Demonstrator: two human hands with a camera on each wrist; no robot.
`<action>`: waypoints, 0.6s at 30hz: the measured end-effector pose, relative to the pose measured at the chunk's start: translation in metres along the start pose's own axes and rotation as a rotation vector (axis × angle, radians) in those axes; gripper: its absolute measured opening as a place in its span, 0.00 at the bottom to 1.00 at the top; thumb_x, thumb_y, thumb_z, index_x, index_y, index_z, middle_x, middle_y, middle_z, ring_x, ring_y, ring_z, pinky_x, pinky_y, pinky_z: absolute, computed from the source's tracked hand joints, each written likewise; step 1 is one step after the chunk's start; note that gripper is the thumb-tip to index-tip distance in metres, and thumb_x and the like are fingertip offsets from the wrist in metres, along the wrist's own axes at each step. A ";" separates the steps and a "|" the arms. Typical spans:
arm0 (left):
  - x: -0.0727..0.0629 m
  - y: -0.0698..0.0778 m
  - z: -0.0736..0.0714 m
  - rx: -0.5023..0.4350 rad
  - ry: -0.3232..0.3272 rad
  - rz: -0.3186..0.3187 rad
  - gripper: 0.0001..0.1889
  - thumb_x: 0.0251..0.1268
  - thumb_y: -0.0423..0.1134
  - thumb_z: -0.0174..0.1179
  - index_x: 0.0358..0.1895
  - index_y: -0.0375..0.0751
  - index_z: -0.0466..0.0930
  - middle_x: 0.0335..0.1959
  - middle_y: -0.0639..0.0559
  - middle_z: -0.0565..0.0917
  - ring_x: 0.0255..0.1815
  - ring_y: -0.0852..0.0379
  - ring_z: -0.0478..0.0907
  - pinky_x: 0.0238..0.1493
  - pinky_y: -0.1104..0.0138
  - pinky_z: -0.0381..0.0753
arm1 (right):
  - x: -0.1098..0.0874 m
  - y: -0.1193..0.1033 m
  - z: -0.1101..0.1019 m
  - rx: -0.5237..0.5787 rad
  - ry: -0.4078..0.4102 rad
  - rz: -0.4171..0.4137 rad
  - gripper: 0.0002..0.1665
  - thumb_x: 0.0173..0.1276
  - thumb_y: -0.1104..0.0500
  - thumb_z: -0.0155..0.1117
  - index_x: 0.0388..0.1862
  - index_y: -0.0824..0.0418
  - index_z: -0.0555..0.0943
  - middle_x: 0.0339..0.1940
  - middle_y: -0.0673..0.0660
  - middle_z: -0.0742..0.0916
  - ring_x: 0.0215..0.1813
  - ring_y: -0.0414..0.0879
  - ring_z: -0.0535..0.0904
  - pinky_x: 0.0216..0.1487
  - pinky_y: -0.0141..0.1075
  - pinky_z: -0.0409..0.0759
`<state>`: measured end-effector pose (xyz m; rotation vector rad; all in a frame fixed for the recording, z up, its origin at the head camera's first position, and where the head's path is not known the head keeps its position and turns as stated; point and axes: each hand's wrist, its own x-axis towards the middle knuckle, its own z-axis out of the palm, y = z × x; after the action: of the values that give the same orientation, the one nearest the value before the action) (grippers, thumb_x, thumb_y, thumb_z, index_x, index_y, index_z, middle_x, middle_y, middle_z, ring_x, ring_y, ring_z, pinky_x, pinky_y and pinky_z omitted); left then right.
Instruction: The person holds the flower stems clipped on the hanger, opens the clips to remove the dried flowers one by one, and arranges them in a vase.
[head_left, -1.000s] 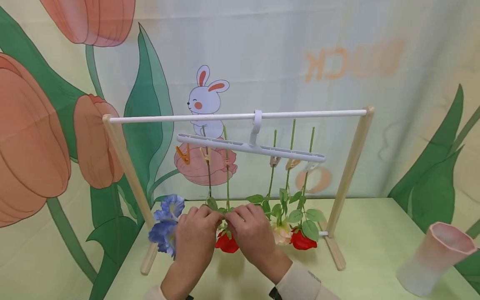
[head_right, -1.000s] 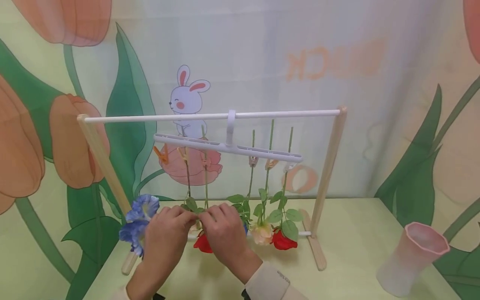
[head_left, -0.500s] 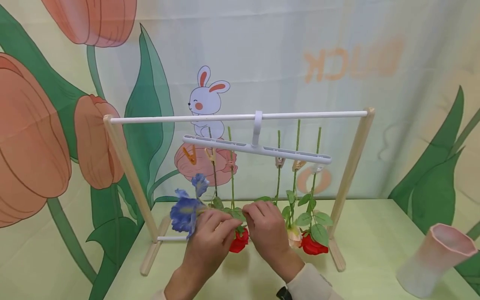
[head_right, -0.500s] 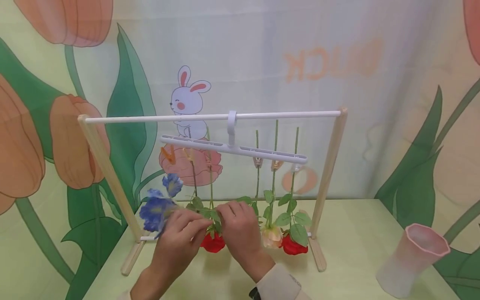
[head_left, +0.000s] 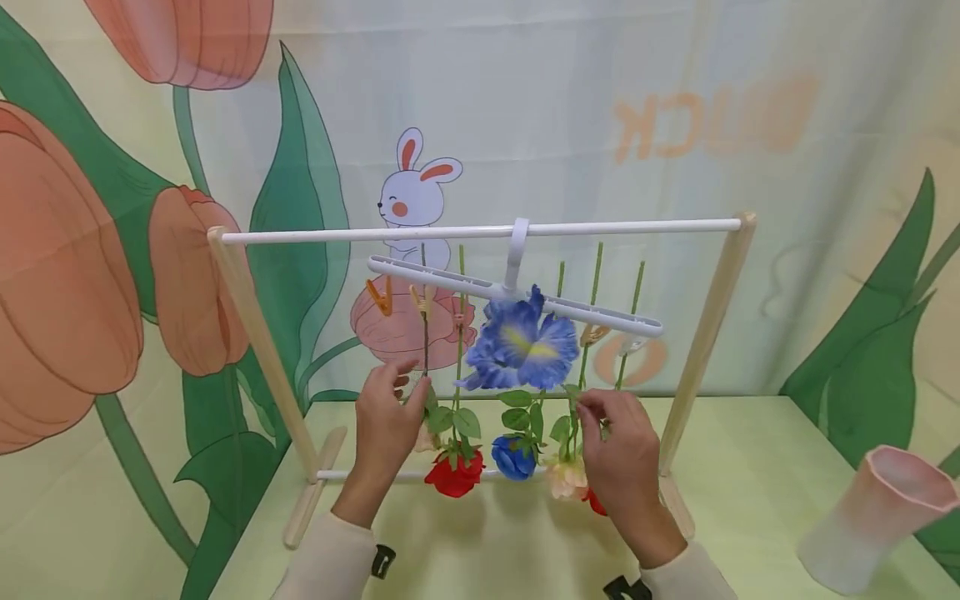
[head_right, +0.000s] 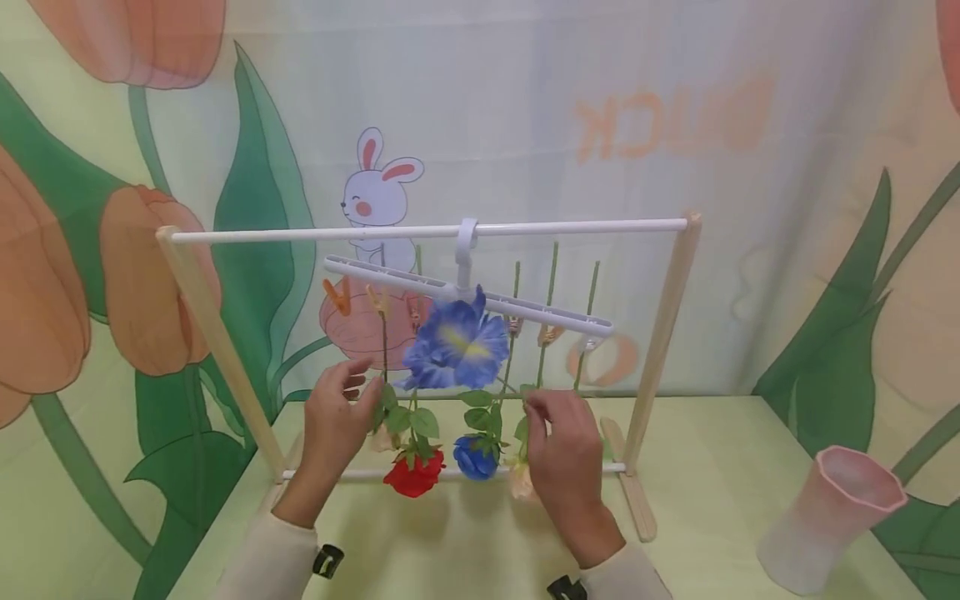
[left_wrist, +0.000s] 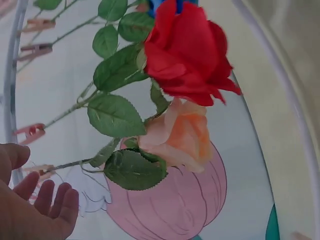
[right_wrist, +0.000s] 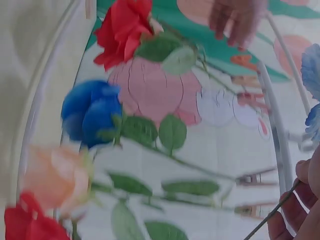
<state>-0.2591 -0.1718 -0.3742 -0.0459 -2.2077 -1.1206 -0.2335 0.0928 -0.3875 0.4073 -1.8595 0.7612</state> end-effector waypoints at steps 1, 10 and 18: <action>0.007 -0.001 0.002 -0.024 -0.008 -0.045 0.18 0.69 0.40 0.65 0.60 0.40 0.82 0.53 0.41 0.84 0.53 0.42 0.84 0.56 0.50 0.85 | 0.000 0.003 -0.005 -0.006 -0.001 0.019 0.07 0.61 0.71 0.71 0.37 0.62 0.84 0.31 0.56 0.85 0.34 0.47 0.80 0.36 0.34 0.78; 0.042 -0.003 0.025 -0.160 -0.110 -0.260 0.24 0.73 0.47 0.60 0.68 0.44 0.77 0.63 0.43 0.82 0.63 0.43 0.80 0.61 0.49 0.82 | 0.009 0.035 -0.046 -0.068 0.034 0.233 0.04 0.65 0.70 0.70 0.38 0.66 0.85 0.32 0.61 0.86 0.34 0.33 0.79 0.39 0.11 0.68; 0.051 -0.001 0.038 -0.173 -0.117 -0.288 0.18 0.72 0.44 0.63 0.62 0.44 0.82 0.54 0.44 0.87 0.57 0.46 0.83 0.55 0.53 0.85 | 0.028 0.074 -0.098 -0.175 0.120 0.433 0.08 0.71 0.63 0.66 0.44 0.67 0.85 0.35 0.56 0.87 0.37 0.11 0.67 0.41 0.12 0.65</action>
<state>-0.3197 -0.1575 -0.3618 0.1404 -2.2636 -1.4999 -0.2202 0.2147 -0.3593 -0.1578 -1.9032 0.8770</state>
